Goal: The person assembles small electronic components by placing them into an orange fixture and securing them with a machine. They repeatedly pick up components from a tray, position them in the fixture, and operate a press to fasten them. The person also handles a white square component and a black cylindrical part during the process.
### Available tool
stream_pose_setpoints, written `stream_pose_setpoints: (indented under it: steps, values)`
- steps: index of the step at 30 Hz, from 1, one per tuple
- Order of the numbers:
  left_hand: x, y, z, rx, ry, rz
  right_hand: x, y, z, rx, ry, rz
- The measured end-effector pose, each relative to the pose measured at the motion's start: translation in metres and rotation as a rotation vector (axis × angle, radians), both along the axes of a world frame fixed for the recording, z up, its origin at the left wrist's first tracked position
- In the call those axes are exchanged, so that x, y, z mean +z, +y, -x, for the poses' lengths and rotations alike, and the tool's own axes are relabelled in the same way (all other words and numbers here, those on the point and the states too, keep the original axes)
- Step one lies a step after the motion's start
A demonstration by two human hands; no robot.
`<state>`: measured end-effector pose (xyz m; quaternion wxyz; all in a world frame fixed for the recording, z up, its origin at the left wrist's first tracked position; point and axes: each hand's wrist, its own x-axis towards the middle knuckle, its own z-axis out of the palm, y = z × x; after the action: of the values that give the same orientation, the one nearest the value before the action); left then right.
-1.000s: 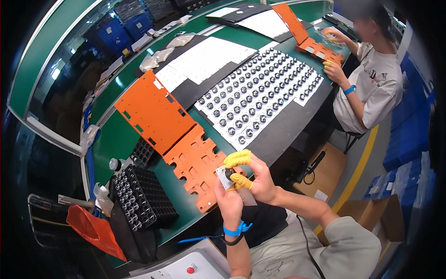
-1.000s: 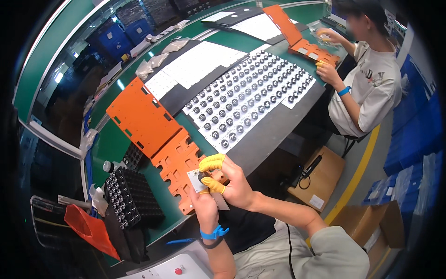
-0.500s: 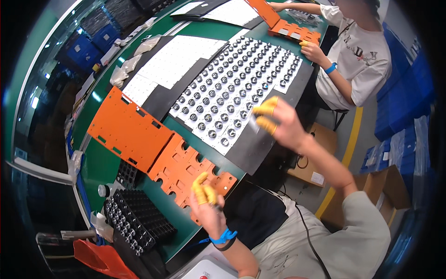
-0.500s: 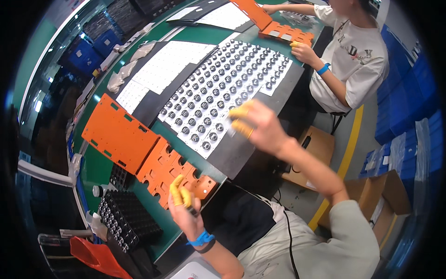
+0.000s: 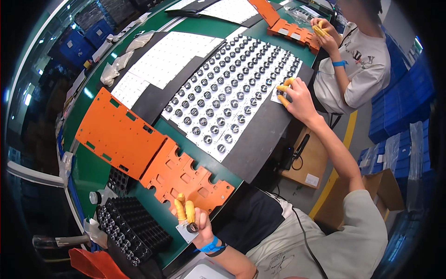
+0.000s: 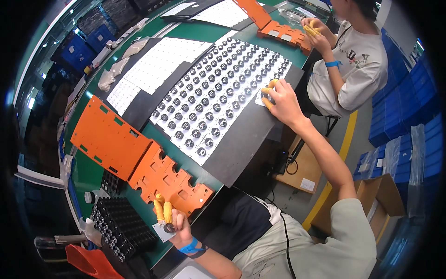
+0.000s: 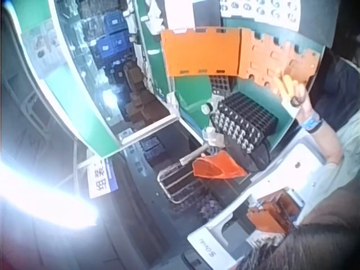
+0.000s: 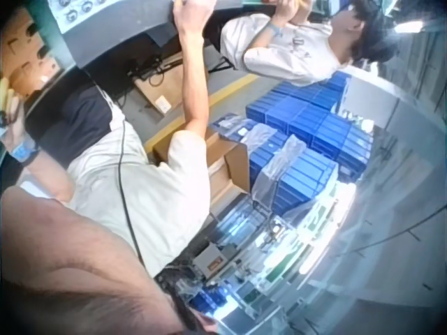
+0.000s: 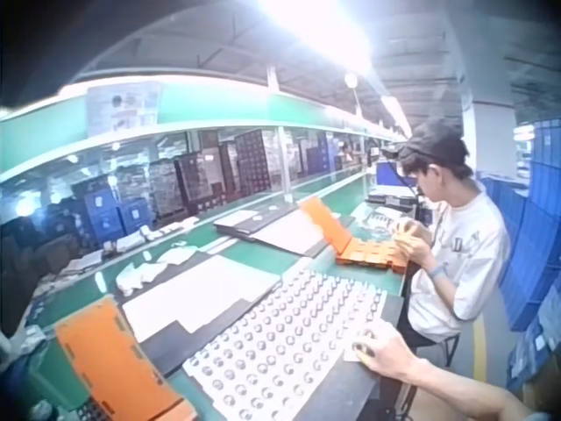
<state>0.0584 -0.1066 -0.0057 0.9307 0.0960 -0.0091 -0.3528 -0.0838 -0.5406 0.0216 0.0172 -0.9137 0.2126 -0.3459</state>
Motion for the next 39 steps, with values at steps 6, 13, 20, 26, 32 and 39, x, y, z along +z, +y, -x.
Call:
stream_pose_setpoints:
  steps: [6,13,20,26,32,39]
  values:
    - [-0.001,0.004,0.002,0.040,0.026,0.000,0.004,0.002,-0.005,-0.037,-0.087,-0.021]
    - [0.003,0.001,0.003,0.042,0.059,0.038,-0.020,-0.017,0.010,-0.295,-0.139,-0.155]
    - [0.002,-0.002,0.003,0.042,0.032,-0.003,-0.026,-0.009,0.003,-0.398,-0.123,-0.123]
    - [0.005,0.003,0.002,0.065,-0.015,0.024,-0.027,-0.006,-0.002,-0.366,-0.174,-0.087]
    - [0.011,-0.012,0.006,0.078,0.008,0.024,-0.026,0.014,0.012,-0.344,-0.137,-0.071]
    - [0.021,-0.006,0.015,0.117,0.087,0.062,-0.029,0.026,-0.001,-0.319,-0.154,-0.072]
